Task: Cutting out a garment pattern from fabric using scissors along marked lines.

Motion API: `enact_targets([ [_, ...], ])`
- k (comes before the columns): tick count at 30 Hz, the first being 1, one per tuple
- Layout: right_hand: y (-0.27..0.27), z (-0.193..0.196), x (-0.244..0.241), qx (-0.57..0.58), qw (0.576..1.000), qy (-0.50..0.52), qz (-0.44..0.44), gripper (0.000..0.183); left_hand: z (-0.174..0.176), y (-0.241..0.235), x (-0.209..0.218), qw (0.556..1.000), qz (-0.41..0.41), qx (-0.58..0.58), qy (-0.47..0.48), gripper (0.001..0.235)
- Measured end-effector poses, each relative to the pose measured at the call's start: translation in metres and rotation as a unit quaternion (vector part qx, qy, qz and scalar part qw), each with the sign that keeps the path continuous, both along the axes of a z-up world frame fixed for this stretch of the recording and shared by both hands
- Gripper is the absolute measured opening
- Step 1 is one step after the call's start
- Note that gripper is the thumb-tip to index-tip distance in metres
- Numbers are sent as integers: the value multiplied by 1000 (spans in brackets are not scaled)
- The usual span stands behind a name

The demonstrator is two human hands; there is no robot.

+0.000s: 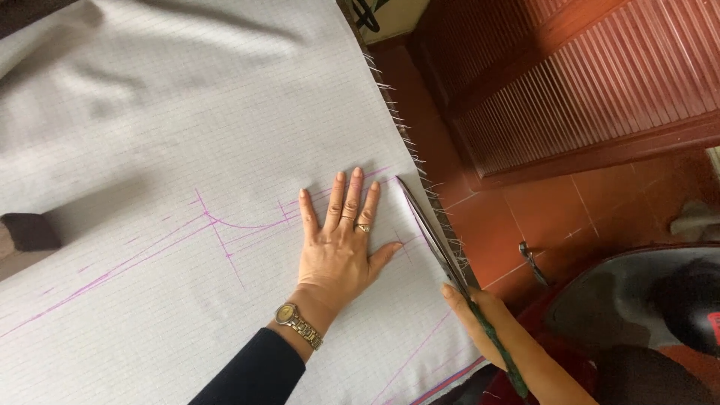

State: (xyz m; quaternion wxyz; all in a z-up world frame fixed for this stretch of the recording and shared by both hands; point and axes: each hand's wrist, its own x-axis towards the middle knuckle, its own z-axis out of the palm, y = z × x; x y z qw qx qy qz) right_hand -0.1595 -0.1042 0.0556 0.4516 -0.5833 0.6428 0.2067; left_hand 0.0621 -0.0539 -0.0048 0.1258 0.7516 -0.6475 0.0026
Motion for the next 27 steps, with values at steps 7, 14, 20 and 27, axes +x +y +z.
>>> enact_targets([
  [7,0,3,-13,10,998,-66,7,45,1,0,0,1000,-1,-4,5,86],
  [14,-1,19,24,67,992,-67,-82,59,0,0,-1,1000,4,-1,-3,86],
  [20,4,8,32,55,986,-78,-138,59,0,1,1,1000,4,-10,6,87],
  [27,6,8,37,64,982,-51,-172,64,0,0,1,1000,5,-14,11,87],
])
